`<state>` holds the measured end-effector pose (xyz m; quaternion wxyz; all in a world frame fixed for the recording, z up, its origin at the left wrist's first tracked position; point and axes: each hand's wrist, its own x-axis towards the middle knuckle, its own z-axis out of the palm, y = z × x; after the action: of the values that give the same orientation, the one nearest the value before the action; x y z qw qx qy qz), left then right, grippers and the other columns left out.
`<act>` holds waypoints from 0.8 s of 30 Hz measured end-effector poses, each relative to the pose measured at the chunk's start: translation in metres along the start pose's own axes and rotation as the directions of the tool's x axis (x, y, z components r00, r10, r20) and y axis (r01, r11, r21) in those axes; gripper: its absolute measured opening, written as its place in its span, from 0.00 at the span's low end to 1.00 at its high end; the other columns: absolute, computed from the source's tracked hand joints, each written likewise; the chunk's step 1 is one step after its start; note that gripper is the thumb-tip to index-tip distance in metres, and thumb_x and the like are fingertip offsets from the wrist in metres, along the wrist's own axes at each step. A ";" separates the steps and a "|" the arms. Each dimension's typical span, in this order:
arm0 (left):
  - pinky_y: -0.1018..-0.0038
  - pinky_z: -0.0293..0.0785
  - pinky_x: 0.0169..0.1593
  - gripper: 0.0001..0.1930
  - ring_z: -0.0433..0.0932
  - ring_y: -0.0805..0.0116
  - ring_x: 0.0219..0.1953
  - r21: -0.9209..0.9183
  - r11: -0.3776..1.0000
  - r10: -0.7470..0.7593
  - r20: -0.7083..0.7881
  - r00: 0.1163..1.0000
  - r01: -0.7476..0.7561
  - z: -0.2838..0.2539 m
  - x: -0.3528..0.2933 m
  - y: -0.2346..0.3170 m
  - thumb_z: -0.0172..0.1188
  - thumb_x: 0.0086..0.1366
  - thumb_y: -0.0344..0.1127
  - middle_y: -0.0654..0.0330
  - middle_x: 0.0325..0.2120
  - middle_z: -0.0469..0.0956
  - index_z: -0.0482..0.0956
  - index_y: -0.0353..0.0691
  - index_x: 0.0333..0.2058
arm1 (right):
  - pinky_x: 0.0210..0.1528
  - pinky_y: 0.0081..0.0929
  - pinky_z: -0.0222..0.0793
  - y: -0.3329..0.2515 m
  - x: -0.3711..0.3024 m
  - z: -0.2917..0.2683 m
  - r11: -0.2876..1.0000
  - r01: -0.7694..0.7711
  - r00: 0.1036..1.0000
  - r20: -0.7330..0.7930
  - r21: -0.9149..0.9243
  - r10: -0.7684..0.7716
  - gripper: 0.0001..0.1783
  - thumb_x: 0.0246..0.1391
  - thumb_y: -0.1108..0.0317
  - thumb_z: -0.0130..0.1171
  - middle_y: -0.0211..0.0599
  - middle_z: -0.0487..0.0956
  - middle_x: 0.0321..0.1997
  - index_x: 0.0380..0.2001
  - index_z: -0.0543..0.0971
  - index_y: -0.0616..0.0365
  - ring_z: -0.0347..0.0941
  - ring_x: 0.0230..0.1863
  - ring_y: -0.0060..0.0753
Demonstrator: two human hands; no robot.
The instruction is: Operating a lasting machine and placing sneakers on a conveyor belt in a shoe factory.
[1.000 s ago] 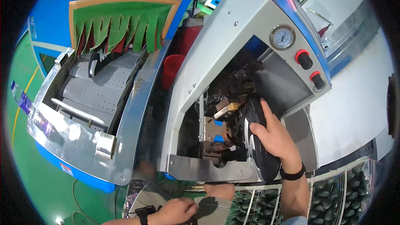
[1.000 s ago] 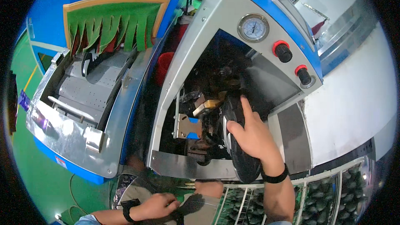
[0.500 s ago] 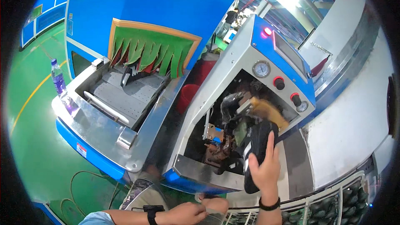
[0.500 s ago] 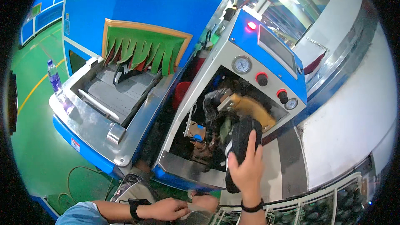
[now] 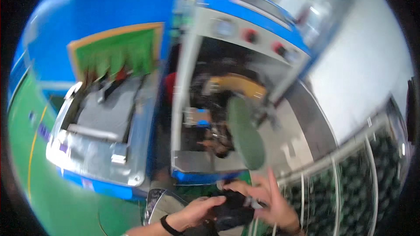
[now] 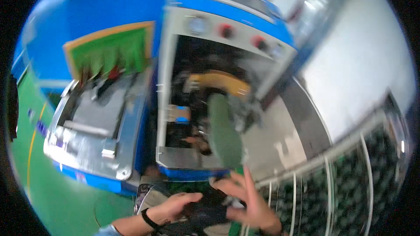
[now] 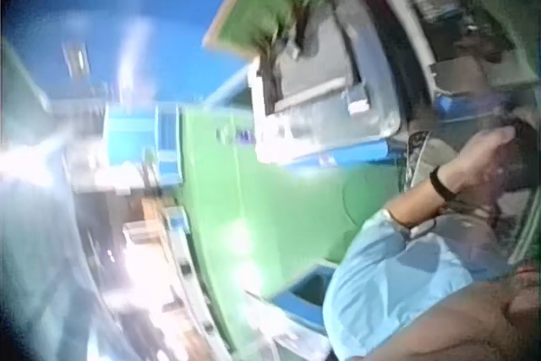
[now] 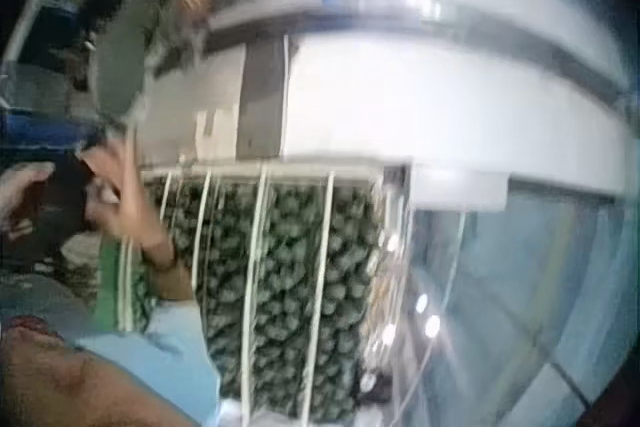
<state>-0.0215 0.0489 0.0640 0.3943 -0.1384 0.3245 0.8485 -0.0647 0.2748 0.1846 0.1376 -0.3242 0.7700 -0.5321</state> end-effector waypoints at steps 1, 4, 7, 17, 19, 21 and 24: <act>0.72 0.75 0.48 0.24 0.79 0.68 0.43 0.116 0.982 0.160 -0.100 0.982 -0.148 0.001 -0.008 -0.004 0.62 0.66 0.47 0.60 0.43 0.81 0.77 0.33 0.52 | 0.55 0.44 0.73 0.004 0.020 -0.007 0.931 -0.212 0.973 -0.025 0.297 0.230 0.56 0.64 0.55 0.59 0.60 0.69 0.65 0.74 0.26 0.50 0.72 0.63 0.51; 0.72 0.74 0.49 0.19 0.78 0.70 0.43 0.522 0.840 0.325 -0.266 0.907 -0.148 0.002 -0.018 -0.012 0.61 0.61 0.36 0.60 0.41 0.82 0.77 0.32 0.49 | 0.58 0.45 0.73 -0.005 0.103 -0.010 0.346 -0.022 0.961 -0.076 0.938 0.266 0.28 0.66 0.65 0.51 0.55 0.74 0.58 0.66 0.61 0.61 0.75 0.56 0.59; 0.72 0.73 0.49 0.19 0.78 0.70 0.42 0.553 0.789 0.463 -0.252 0.850 -0.265 -0.051 -0.008 -0.042 0.62 0.59 0.35 0.60 0.43 0.81 0.77 0.34 0.48 | 0.47 0.37 0.79 0.016 0.138 0.012 0.438 0.229 0.927 -0.332 0.869 0.175 0.36 0.54 0.72 0.62 0.48 0.77 0.49 0.66 0.62 0.65 0.79 0.42 0.43; 0.71 0.66 0.58 0.23 0.73 0.66 0.50 0.846 0.413 0.694 -0.052 0.718 -0.338 -0.035 0.006 -0.068 0.62 0.61 0.34 0.56 0.48 0.77 0.74 0.30 0.54 | 0.65 0.25 0.62 0.111 -0.211 0.022 0.943 -0.190 0.803 -0.510 0.271 0.309 0.45 0.52 0.66 0.71 0.39 0.70 0.68 0.70 0.60 0.59 0.66 0.64 0.25; 0.71 0.66 0.57 0.24 0.72 0.66 0.49 0.889 0.328 0.672 0.017 0.740 -0.319 -0.030 0.015 -0.077 0.63 0.61 0.33 0.56 0.47 0.77 0.74 0.29 0.54 | 0.61 0.25 0.66 0.133 -0.283 0.055 0.854 -0.419 0.625 -0.584 0.309 0.518 0.42 0.56 0.66 0.67 0.38 0.71 0.66 0.70 0.60 0.60 0.69 0.60 0.23; 0.72 0.67 0.54 0.26 0.72 0.65 0.45 0.939 0.126 0.639 0.169 0.751 -0.319 -0.025 0.029 -0.088 0.66 0.61 0.33 0.57 0.43 0.76 0.73 0.30 0.56 | 0.51 0.39 0.72 0.173 -0.356 0.096 0.641 -0.706 0.347 -0.641 0.302 0.684 0.42 0.55 0.57 0.62 0.54 0.79 0.53 0.70 0.60 0.54 0.78 0.49 0.48; 0.69 0.70 0.52 0.25 0.74 0.63 0.43 0.978 0.011 0.579 0.162 0.799 -0.207 -0.007 0.042 -0.115 0.67 0.60 0.33 0.56 0.41 0.76 0.74 0.29 0.54 | 0.51 0.44 0.72 0.198 -0.460 0.148 0.263 -0.835 -0.091 -0.592 0.484 0.801 0.44 0.56 0.56 0.59 0.61 0.76 0.55 0.72 0.54 0.55 0.76 0.51 0.59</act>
<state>0.0382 0.1239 -0.0127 0.0774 0.1265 0.8684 0.4731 0.2938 0.5078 -0.1148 0.0849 0.4701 0.7841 -0.3961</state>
